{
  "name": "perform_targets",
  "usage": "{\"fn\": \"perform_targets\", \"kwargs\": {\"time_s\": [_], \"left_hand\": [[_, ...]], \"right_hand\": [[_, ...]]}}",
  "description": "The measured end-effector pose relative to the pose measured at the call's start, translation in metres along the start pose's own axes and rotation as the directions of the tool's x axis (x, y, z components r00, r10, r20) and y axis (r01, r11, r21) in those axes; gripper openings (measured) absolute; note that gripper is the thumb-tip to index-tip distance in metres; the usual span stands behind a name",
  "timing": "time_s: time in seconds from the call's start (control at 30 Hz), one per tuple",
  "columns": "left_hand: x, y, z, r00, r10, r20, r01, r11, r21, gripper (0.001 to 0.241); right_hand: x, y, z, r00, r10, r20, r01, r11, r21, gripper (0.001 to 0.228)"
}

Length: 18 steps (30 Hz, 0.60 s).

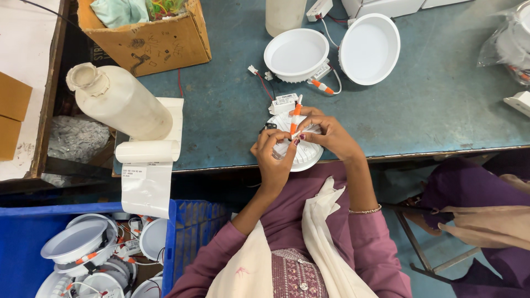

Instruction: The person assembles LED light fixtures by wiping the white plastic housing with a cloth, peeling labels from a roll, and attaching them to the back of the fixture. The person then connects the power driver to the fixture and places the completed unit into a blue crate.

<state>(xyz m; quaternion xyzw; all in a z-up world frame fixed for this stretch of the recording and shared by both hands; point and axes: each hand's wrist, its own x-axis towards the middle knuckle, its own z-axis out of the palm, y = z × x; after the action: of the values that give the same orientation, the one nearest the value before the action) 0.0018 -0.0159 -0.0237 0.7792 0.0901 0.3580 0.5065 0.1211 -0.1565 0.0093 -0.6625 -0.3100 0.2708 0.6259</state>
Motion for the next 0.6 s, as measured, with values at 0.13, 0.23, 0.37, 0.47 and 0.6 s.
{"fn": "perform_targets", "kwargs": {"time_s": [0.13,0.23,0.37,0.47,0.6], "left_hand": [[0.001,0.002,0.004,0.999,-0.029,-0.021,0.029,0.999,0.031,0.016],[0.000,0.002,0.006,0.999,-0.016,-0.051,0.017,1.000,0.007,0.014],[-0.002,-0.001,0.010,0.996,-0.003,-0.086,0.002,1.000,-0.011,0.014],[-0.003,-0.001,0.013,0.994,-0.008,-0.106,0.006,1.000,-0.017,0.014],[-0.002,0.000,0.012,0.995,-0.035,-0.089,0.035,0.999,0.005,0.014]], "right_hand": [[-0.001,0.006,0.000,0.999,0.010,-0.042,-0.010,1.000,0.005,0.007],[-0.001,0.010,0.000,0.998,-0.058,-0.034,0.058,0.998,-0.022,0.006],[0.001,0.018,-0.002,0.996,-0.090,-0.010,0.090,0.996,-0.012,0.006],[0.003,0.026,-0.005,0.992,-0.120,-0.049,0.124,0.989,0.083,0.005],[0.003,0.034,-0.009,0.985,-0.017,-0.169,0.069,0.949,0.308,0.003]]}}
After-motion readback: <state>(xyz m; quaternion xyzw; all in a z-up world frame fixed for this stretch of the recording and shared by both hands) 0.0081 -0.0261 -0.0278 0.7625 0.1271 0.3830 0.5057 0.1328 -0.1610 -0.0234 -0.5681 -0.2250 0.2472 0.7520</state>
